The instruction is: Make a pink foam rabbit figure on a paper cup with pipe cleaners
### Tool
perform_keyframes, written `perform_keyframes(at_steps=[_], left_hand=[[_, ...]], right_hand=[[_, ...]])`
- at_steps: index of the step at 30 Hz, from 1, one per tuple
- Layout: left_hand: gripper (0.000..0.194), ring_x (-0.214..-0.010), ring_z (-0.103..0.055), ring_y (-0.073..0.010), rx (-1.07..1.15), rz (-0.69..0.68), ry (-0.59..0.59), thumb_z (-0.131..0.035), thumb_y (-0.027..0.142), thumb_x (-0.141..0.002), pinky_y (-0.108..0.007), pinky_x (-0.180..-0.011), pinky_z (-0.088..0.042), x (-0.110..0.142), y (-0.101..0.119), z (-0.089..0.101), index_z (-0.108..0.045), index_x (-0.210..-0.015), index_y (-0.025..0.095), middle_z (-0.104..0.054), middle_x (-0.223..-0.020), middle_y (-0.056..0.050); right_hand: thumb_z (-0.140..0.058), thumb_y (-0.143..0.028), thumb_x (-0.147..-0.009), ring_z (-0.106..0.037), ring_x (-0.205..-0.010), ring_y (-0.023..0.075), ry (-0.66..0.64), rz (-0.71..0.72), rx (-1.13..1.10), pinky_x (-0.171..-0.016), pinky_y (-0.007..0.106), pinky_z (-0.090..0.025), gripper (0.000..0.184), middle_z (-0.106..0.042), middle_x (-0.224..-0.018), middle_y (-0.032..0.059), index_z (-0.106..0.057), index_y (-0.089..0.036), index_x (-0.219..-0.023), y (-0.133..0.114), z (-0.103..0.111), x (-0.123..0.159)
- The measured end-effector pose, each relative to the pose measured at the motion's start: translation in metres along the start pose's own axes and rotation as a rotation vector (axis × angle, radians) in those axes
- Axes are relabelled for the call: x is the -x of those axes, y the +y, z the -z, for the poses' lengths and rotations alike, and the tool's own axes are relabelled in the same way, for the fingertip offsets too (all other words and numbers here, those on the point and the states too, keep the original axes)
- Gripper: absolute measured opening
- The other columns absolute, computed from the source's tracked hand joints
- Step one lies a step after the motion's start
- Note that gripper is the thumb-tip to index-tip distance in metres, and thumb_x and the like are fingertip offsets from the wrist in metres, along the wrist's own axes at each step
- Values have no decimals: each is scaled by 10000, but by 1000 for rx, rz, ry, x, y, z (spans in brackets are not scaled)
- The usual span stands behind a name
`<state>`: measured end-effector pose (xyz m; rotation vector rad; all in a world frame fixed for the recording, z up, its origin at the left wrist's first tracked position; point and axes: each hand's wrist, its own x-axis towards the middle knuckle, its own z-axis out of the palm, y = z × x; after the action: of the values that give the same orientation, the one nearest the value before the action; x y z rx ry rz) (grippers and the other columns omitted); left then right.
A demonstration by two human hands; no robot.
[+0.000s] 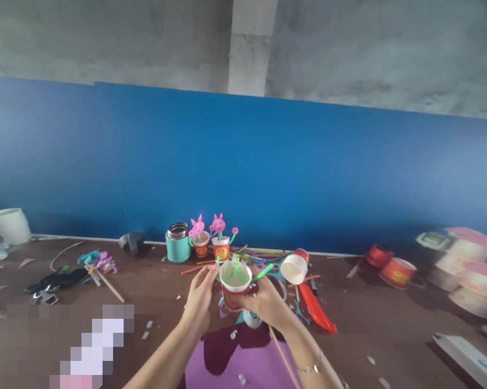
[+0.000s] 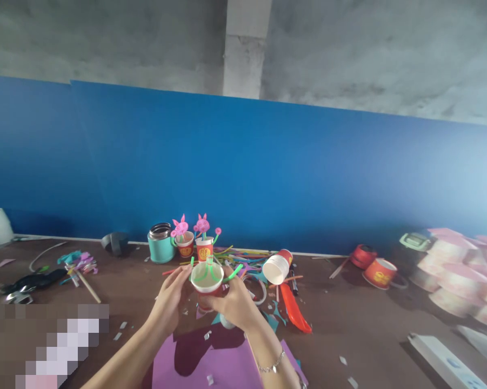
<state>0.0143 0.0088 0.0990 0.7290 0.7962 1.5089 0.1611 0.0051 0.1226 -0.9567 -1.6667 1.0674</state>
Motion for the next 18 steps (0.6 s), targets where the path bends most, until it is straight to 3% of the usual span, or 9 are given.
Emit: perform_keyframes(at_steps=[4,9,18], left_hand=[[371,-837,-673,-208,-74,-3,-108,-682,482,-730,-288,-736,-512,4,4,-1,-638,-955,189,-710,-949,-54],[469,-949,-645,-229,-114,14,-191,-672,481,-750,-294,-795,-499,7,1,0,-622,-1123,202,-670,-1117,-89],[484,-817,-658,-203,21,263,-214,-610,495,-791,-221,-519,-466,1,4,3,-598,-1175,201,-685,-1066,-81]], right_hand=[[-762,-333,-657,-639,-855,244,16,-92,0,-759,352,-514,447,-713,-928,62,-645,-159,-1051,4,4,-2],[-774,-345,-648,-640,-836,239,12,-91,-26,-732,337,-518,492,-706,-880,51,-625,-164,-1081,10,6,-3],[-803,-288,-596,-609,-805,195,-78,-51,-56,-732,304,-497,417,-670,-831,6,-631,-183,-961,2,7,2]])
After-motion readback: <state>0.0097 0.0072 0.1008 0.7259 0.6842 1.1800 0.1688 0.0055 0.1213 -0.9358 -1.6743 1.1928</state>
